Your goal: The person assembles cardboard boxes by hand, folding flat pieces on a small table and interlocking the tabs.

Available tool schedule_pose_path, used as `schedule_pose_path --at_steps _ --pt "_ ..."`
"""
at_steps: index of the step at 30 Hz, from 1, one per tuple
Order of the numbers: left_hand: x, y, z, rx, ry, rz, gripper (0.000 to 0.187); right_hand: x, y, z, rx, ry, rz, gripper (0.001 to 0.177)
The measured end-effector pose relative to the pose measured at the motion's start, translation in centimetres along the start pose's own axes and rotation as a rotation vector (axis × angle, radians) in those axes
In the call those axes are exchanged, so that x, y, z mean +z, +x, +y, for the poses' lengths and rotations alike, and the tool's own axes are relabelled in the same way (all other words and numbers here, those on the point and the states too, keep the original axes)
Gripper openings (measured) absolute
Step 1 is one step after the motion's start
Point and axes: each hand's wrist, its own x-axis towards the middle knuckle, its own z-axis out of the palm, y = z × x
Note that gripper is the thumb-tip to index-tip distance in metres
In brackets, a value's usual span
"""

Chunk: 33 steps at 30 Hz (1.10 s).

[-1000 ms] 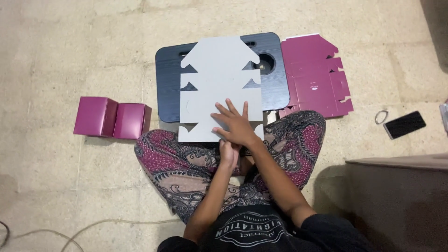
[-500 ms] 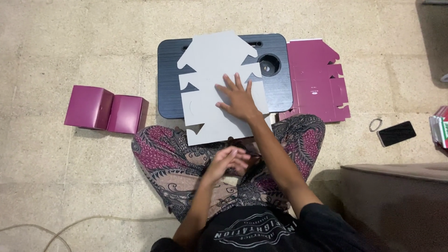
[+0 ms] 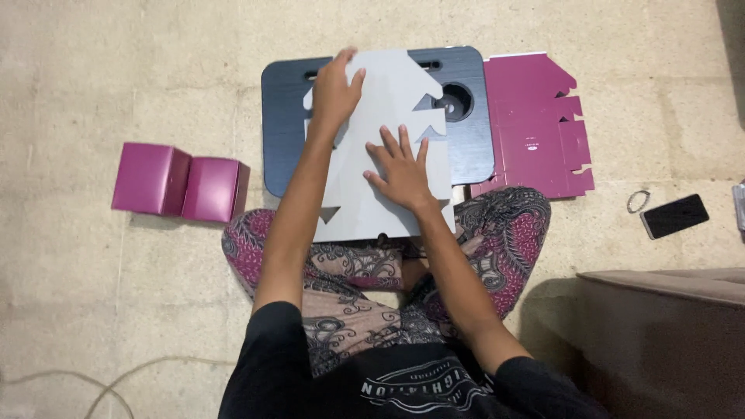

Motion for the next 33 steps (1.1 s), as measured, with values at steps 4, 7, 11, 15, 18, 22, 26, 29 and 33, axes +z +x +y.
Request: schedule_pose_path --at_steps 4,7,11,15,18,22,26,29,33 --pt "2.1 5.3 1.0 -0.122 0.296 -0.308 0.060 -0.5 1.3 -0.3 0.084 0.039 -0.079 0.068" --pt "3.8 7.4 0.2 -0.230 0.361 -0.382 0.061 0.0 2.1 0.2 0.065 0.007 -0.041 0.076" --pt "5.4 10.8 -2.1 -0.187 0.369 -0.158 0.039 -0.9 3.0 0.6 0.052 -0.046 -0.062 0.077" --pt "4.8 11.5 -2.1 -0.106 0.368 -0.104 0.039 0.4 3.3 0.9 0.029 -0.105 0.002 0.079" --pt "2.0 10.3 1.6 -0.047 0.424 -0.199 0.038 0.2 3.7 0.8 0.071 -0.124 -0.009 0.079" --pt "-2.0 6.6 6.0 0.103 0.514 -0.287 0.031 -0.1 3.9 0.8 0.074 -0.085 -0.030 0.080" --pt "-5.1 2.9 8.9 0.103 0.525 -0.434 0.003 -0.9 4.2 0.7 0.022 -0.121 -0.010 0.078" --pt "-6.1 0.2 9.9 0.104 0.498 -0.577 0.012 -2.5 3.9 -0.3 0.042 -0.083 -0.089 0.076" --pt "-4.3 -2.0 8.0 0.116 0.425 -0.711 0.061 0.3 4.0 1.4 0.007 -0.105 -0.003 0.053"
